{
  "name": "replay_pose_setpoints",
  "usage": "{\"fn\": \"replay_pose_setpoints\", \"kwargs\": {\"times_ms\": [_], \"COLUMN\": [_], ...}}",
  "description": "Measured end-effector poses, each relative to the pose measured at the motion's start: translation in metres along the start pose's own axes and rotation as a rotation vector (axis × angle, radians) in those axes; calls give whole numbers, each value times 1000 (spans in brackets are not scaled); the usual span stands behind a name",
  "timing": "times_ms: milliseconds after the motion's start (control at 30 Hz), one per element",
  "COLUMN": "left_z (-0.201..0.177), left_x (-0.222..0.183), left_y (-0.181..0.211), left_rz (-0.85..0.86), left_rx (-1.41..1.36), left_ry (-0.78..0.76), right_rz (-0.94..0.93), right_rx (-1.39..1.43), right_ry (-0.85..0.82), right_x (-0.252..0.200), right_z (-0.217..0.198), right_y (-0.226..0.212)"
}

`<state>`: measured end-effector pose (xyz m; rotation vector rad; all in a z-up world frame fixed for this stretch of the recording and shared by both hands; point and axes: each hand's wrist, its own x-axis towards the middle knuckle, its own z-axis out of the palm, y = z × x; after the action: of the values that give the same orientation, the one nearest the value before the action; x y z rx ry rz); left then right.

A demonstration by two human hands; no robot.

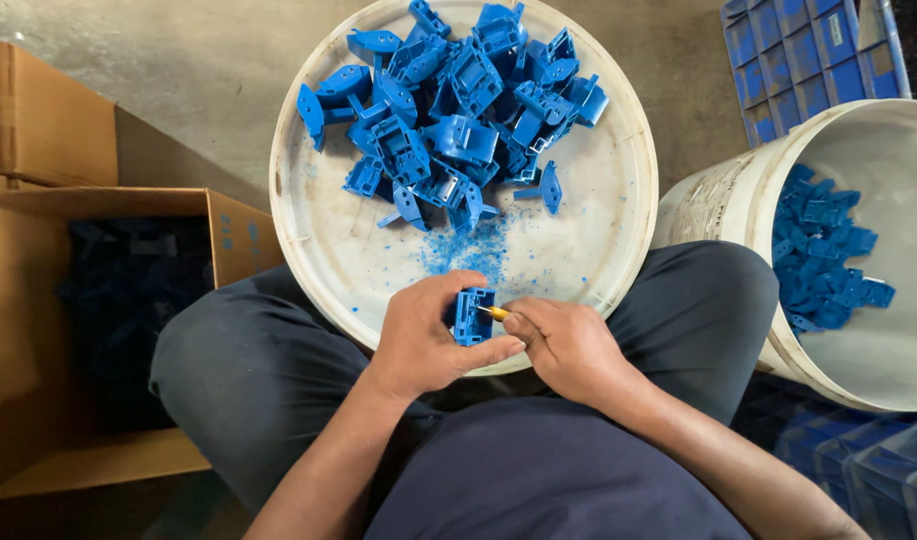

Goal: The person uses a small tool to scrape and remove excess material from blue plastic components one by one on a white surface.

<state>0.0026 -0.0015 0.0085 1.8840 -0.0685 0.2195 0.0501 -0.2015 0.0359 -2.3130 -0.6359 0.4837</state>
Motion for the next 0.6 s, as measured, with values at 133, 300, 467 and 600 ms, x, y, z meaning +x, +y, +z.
{"fn": "replay_pose_setpoints", "kwargs": {"times_ms": [133,300,467,600], "left_z": [11,18,19,20], "left_x": [-6,-7,-9,-10], "left_y": [-1,-3,-2,-5], "left_rz": [32,75,35,-17], "left_rx": [-70,-31,-44,-141], "left_ry": [113,158,125,104], "right_rz": [95,93,322,286], "right_rx": [109,219,487,555], "right_ry": [2,-22,-104,-140], "right_x": [-2,-5,-3,-3], "right_z": [5,12,24,27], "right_y": [0,15,33,45]}}
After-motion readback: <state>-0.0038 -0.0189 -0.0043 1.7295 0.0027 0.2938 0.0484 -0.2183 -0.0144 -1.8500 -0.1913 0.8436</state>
